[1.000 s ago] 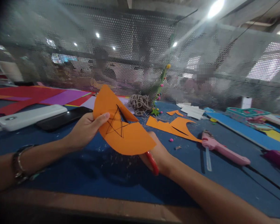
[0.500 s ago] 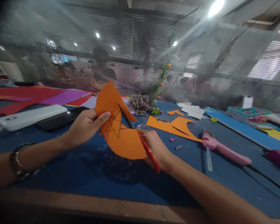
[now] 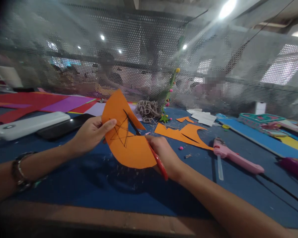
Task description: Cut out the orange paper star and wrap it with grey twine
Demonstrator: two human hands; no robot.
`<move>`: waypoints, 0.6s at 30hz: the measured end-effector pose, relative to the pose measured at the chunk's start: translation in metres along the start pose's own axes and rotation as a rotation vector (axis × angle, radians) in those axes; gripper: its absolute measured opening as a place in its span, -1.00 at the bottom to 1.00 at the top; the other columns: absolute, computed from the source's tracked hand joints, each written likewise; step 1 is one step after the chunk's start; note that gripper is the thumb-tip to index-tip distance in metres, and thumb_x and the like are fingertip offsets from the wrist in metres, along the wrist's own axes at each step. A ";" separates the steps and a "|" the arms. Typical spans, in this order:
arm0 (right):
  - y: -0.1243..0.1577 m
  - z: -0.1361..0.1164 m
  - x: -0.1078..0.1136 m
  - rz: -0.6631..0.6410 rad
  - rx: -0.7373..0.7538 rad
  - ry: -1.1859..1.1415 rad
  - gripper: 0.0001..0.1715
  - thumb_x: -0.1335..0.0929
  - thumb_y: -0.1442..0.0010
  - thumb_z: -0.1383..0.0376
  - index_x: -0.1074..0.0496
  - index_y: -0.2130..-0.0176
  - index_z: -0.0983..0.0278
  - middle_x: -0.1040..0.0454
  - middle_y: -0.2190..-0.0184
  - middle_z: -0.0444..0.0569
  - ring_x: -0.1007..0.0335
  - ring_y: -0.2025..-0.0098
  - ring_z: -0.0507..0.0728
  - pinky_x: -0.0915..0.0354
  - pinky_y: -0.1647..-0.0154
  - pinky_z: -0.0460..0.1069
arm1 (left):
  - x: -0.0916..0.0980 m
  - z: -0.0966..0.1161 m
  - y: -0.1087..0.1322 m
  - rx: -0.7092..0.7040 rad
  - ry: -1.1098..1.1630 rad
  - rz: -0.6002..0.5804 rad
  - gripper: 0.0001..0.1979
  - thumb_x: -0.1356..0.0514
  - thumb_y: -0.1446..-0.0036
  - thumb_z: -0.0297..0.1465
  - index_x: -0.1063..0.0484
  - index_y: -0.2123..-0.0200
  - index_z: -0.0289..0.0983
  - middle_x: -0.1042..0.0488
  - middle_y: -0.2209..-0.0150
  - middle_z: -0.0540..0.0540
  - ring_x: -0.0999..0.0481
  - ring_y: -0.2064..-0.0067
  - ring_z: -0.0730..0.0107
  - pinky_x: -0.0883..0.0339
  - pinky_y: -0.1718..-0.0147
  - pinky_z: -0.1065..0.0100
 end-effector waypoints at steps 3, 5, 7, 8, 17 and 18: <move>0.000 0.001 -0.001 0.016 0.002 -0.049 -0.87 -0.18 0.14 0.35 -0.22 0.64 0.31 -0.31 0.60 -0.10 -0.14 0.56 -0.01 -0.08 0.63 -0.14 | -0.009 -0.003 0.003 0.051 0.138 -0.065 -0.71 -0.07 0.00 -0.25 -0.23 0.65 -0.28 -0.24 0.70 0.08 -0.23 0.67 0.59 -0.17 0.67 0.54; -0.001 0.006 0.000 0.057 -0.034 -0.053 -0.88 -0.17 0.13 0.35 -0.21 0.63 0.31 -0.28 0.63 -0.11 -0.12 0.57 -0.01 -0.09 0.60 -0.13 | -0.019 -0.003 0.007 0.091 0.232 -0.178 -0.75 -0.12 0.04 -0.26 -0.29 0.62 -0.30 -0.34 0.64 0.04 -0.32 0.61 0.56 -0.27 0.59 0.51; -0.001 0.010 0.000 0.069 -0.069 -0.074 -0.88 -0.17 0.10 0.33 -0.19 0.61 0.29 -0.24 0.68 -0.14 -0.13 0.58 0.00 -0.11 0.58 -0.12 | -0.027 -0.003 0.012 0.128 0.274 -0.276 -0.76 -0.13 0.03 -0.27 -0.34 0.60 -0.30 -0.41 0.59 -0.01 -0.39 0.55 0.50 -0.33 0.50 0.46; -0.002 0.012 -0.001 0.063 -0.083 -0.085 -0.87 -0.18 0.08 0.31 -0.18 0.61 0.29 -0.22 0.70 -0.15 -0.12 0.58 0.00 -0.11 0.58 -0.12 | -0.029 -0.002 0.013 0.136 0.276 -0.300 -0.75 -0.12 0.00 -0.27 -0.35 0.61 -0.30 -0.42 0.59 -0.01 -0.40 0.54 0.49 -0.35 0.48 0.44; -0.003 0.010 0.000 0.030 -0.168 -0.068 -0.48 -0.08 -0.13 -0.05 -0.01 0.64 0.24 -0.08 0.78 -0.22 -0.11 0.70 -0.04 -0.11 0.64 -0.12 | -0.011 -0.012 0.003 0.093 0.299 0.025 -0.80 -0.14 -0.03 -0.27 -0.39 0.36 -0.30 -0.50 0.35 -0.04 -0.46 0.27 0.41 -0.32 0.25 0.44; -0.003 0.010 0.000 0.020 -0.169 -0.065 -0.46 -0.07 -0.13 -0.07 0.00 0.64 0.24 -0.07 0.78 -0.22 -0.12 0.70 -0.04 -0.12 0.63 -0.12 | -0.008 -0.013 0.003 0.088 0.291 0.058 -0.79 -0.14 -0.03 -0.27 -0.38 0.35 -0.30 -0.49 0.35 -0.04 -0.45 0.27 0.42 -0.32 0.27 0.45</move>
Point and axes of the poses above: each hand's wrist, its own y-axis away from the middle knuckle, its own x-axis out of the back of the hand, z = x × y, the point moved 4 cm from there along -y, towards the middle knuckle
